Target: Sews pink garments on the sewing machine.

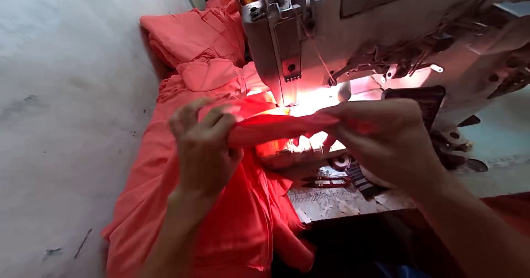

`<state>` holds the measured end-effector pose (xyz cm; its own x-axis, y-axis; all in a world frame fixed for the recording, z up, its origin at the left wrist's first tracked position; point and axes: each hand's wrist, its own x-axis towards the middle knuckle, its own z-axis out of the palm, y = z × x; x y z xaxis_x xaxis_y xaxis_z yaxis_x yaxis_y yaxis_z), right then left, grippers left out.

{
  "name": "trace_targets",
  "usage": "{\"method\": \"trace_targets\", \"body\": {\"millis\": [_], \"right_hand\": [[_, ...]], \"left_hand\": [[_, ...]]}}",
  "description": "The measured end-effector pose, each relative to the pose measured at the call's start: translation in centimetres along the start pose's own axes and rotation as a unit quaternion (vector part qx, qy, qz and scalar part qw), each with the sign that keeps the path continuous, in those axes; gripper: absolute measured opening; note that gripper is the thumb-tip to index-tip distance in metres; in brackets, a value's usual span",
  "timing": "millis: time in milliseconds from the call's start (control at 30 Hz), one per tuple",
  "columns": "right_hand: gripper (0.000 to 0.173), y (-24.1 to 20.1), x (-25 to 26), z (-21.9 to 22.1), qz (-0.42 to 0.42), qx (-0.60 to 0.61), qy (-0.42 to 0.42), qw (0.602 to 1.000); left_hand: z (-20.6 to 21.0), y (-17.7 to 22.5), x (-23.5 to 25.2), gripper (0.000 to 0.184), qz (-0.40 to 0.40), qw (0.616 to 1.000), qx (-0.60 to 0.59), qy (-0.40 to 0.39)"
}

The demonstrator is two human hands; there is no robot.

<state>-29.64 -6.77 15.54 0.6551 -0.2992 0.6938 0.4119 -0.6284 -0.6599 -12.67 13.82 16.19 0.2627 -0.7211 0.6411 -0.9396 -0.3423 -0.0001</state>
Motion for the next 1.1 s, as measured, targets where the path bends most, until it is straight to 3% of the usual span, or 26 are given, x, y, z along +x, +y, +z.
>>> {"method": "trace_targets", "body": {"millis": [100, 167, 233, 400, 567, 700, 800, 900, 933, 1000, 1067, 1100], "right_hand": [[0.011, 0.1, 1.0, 0.3, 0.084, 0.082, 0.004, 0.993], [0.009, 0.0, 1.1, 0.3, 0.118, 0.083, 0.005, 0.99], [0.011, 0.1, 1.2, 0.4, 0.13, 0.07, 0.004, 0.989], [0.011, 0.4, 2.1, 0.7, 0.118, 0.049, 0.0, 0.992], [0.013, 0.7, 1.3, 0.8, 0.147, 0.04, -0.005, 0.988], [0.014, 0.3, 0.4, 0.8, 0.182, 0.016, -0.01, 0.983], [0.012, 0.9, -1.8, 1.1, 0.194, 0.029, -0.022, 0.98], [0.02, 2.8, -6.4, 1.9, 0.115, 0.017, -0.116, 0.986], [0.024, 3.3, -7.6, 2.2, 0.082, 0.005, -0.151, 0.985], [0.025, 3.2, -8.9, 2.3, 0.046, -0.011, -0.207, 0.977], [0.022, 1.7, -8.8, 2.0, 0.043, 0.006, -0.234, 0.971], [0.021, 1.1, -8.8, 1.8, 0.041, 0.025, -0.237, 0.97]], "left_hand": [[0.9, -0.9, 1.3, 0.01, 0.056, 0.966, -0.252, 0.016], [1.9, -0.2, 0.9, 0.007, 0.03, 0.92, -0.388, -0.049], [2.6, 0.3, 0.6, 0.015, 0.0, 0.899, -0.417, -0.134], [5.0, 0.8, 1.4, 0.029, 0.058, 0.965, -0.181, -0.183], [5.0, 0.8, 1.9, 0.022, 0.115, 0.963, -0.122, -0.211], [5.0, 0.8, 1.6, 0.028, 0.133, 0.961, -0.087, -0.226], [2.7, 2.2, 2.4, 0.028, 0.112, 0.936, -0.055, -0.329], [2.7, 2.3, 1.8, 0.029, 0.174, 0.942, -0.001, -0.287], [2.0, 3.1, 2.0, 0.025, 0.155, 0.93, 0.022, -0.333], [2.7, 3.2, 0.9, 0.015, 0.188, 0.945, 0.04, -0.263], [3.9, 2.9, 0.2, 0.017, 0.21, 0.959, 0.019, -0.19], [4.1, 2.9, 0.0, 0.021, 0.217, 0.957, 0.007, -0.193]]}}
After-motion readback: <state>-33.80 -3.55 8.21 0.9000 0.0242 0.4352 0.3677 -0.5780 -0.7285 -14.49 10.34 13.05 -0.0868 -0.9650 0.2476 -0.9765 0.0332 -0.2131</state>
